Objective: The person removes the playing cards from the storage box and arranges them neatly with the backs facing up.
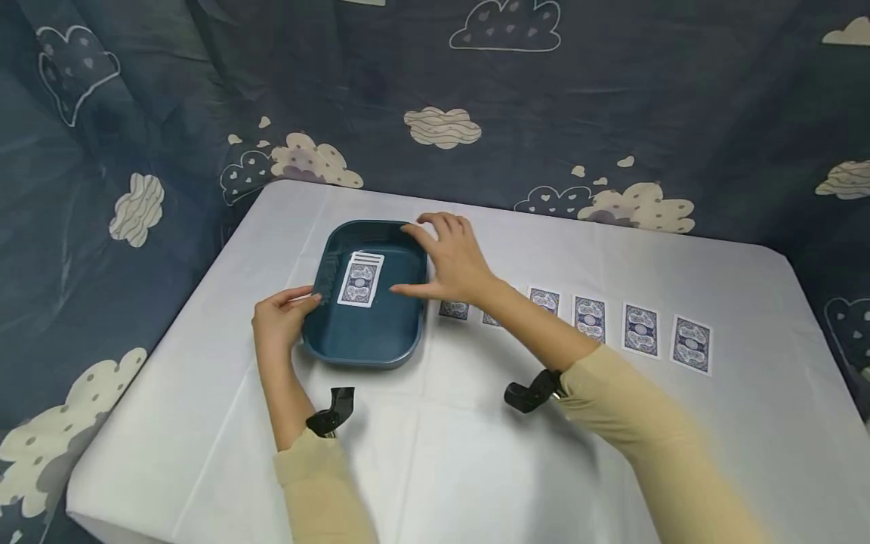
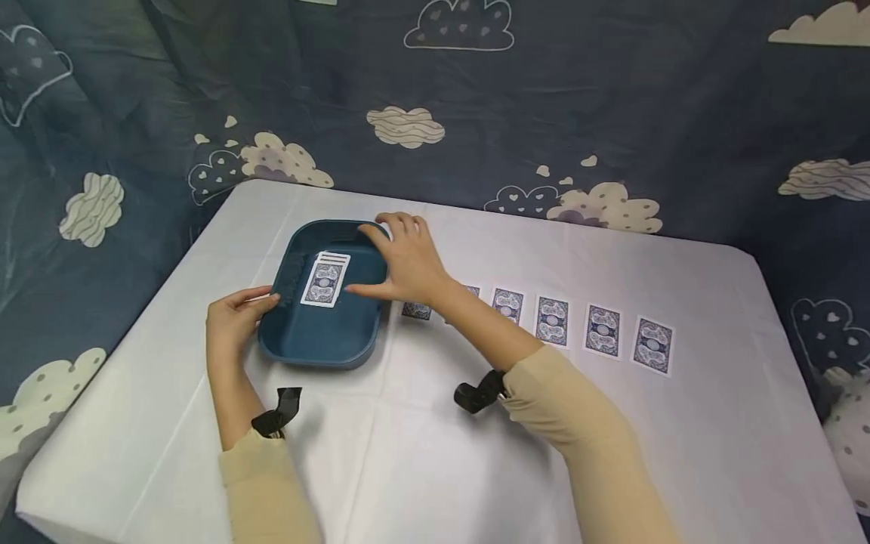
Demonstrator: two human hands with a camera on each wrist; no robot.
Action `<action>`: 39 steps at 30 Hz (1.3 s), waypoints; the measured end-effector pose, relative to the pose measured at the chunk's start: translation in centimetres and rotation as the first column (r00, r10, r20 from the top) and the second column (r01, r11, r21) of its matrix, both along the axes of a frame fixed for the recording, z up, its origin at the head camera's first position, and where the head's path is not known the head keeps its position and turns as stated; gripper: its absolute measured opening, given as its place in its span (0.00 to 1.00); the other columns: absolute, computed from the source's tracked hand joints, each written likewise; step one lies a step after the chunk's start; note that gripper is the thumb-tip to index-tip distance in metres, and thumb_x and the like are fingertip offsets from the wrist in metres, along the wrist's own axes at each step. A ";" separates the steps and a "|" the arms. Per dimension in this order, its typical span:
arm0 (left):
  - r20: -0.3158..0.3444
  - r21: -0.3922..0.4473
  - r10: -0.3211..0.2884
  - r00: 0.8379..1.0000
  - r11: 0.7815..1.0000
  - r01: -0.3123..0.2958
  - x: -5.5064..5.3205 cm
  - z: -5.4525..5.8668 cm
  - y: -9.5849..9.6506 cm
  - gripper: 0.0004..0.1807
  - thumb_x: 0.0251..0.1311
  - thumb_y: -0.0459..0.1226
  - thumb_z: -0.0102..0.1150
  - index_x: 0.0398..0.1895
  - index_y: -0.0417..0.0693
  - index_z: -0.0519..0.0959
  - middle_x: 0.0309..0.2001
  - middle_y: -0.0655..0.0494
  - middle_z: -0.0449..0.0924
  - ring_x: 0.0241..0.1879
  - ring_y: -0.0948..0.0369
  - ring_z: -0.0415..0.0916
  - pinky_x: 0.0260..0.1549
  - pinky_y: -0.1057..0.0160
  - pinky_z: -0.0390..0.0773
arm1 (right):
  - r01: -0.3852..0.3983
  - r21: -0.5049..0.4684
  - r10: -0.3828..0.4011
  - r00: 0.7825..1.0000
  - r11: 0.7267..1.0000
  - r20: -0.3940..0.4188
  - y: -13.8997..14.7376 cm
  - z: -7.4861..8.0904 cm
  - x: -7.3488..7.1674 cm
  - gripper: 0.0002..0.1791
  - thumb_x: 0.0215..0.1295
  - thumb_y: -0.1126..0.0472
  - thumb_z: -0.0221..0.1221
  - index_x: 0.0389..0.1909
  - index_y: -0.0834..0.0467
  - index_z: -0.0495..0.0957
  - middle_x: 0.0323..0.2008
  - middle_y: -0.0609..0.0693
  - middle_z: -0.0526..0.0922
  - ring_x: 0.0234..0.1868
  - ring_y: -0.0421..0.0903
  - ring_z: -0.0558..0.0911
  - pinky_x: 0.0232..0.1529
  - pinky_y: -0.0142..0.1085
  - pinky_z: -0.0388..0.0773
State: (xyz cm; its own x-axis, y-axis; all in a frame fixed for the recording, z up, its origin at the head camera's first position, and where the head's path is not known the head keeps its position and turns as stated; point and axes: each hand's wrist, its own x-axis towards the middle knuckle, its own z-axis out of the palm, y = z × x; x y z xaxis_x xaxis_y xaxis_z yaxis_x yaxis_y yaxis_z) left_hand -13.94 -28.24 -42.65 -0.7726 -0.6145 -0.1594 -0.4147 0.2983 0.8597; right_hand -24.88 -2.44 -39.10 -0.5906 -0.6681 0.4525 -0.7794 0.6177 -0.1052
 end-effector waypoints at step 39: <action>0.007 0.078 -0.023 1.000 0.997 0.023 0.6 1.7 0.4 0.17 0.50 0.40 0.67 0.44 0.45 0.83 0.36 0.51 0.85 0.28 0.70 0.77 0.29 0.68 0.72 | 0.007 0.241 -0.111 0.900 0.971 0.422 -10.4 -3.6 0.1 0.56 0.29 0.33 0.71 0.62 0.56 0.65 0.55 0.53 0.65 0.60 0.51 0.59 0.64 0.54 0.40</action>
